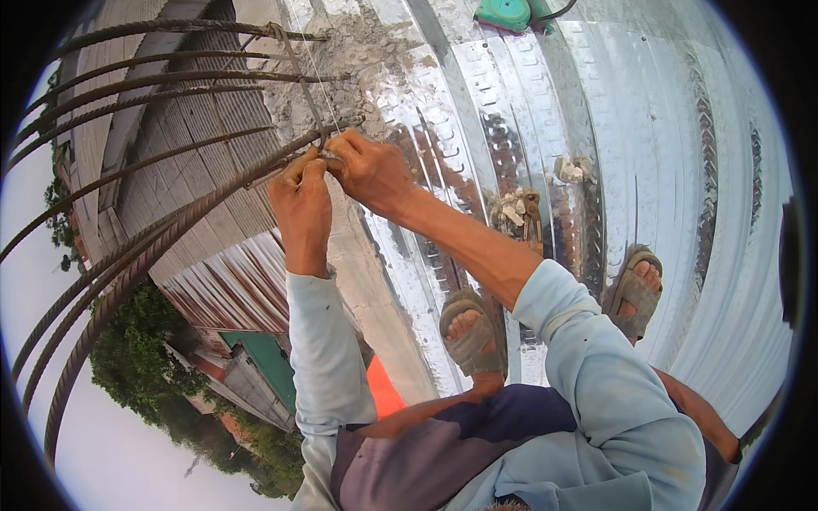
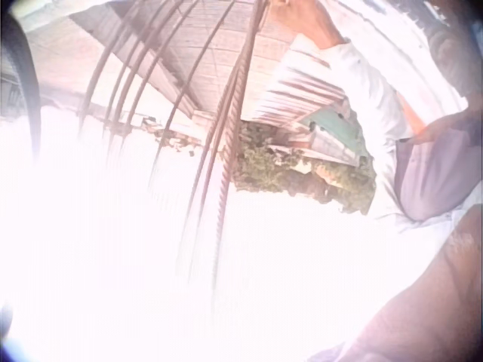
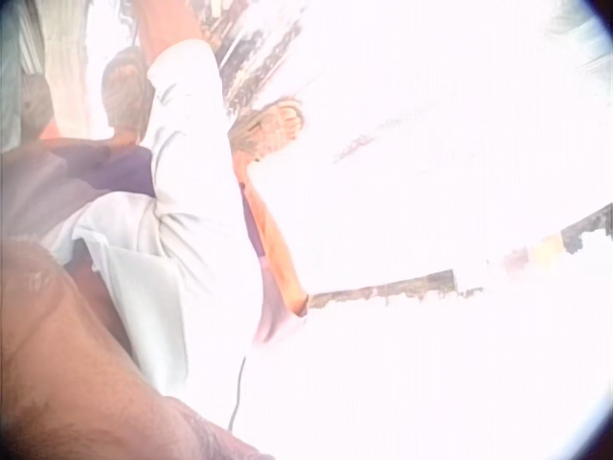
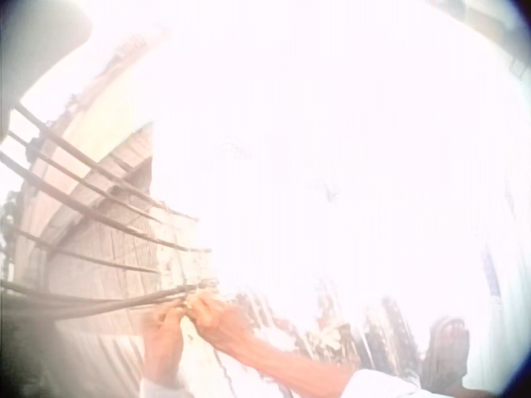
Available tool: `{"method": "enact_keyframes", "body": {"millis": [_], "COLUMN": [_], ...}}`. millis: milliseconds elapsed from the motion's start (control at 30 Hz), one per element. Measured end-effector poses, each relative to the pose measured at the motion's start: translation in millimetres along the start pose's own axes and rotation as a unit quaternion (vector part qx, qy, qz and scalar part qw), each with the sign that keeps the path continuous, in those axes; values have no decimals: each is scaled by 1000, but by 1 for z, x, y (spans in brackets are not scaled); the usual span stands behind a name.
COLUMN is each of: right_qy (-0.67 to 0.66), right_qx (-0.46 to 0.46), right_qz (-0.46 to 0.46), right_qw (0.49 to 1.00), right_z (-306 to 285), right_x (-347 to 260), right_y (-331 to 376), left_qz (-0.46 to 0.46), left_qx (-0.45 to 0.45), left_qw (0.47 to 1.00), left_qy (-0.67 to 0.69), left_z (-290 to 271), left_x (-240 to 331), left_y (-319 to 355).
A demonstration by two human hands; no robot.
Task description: The person works on a corrugated metal roof, manipulating metal rods and using a hammer to secure them. They also handle a metal frame and a measuring tape to align and measure components.
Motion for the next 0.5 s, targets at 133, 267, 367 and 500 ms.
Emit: {"method": "enact_keyframes", "body": {"millis": [133, 267, 367, 500], "right_qy": [-29, -33, -23, -32], "right_qx": [68, 91, 69, 59], "right_qz": [55, 95, 106, 86], "right_qw": [996, 991, 992, 994], "right_z": [5, 1, -4, 3], "right_x": [-9, -5, 0, -19], "right_y": [5, 10, 10, 11], "left_qz": [34, 22, 194, 376], "left_qx": [-12, 77, 232, 289], "left_qw": [999, 982, 905, 828], "left_qy": [26, 173, 298, 300], "left_z": [-10, -52, -133, -245], "left_x": [3, 21, 88, 175], "left_y": [-5, 26, 78, 116]}}
Point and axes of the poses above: each hand's wrist, its own y-axis away from the middle knuckle, its own z-axis out of the palm, x = y × z, the point moved 7 cm from there along -y, towards the middle knuckle, and after that the axes turned 2 degrees about -z, right-handed, at the moved point
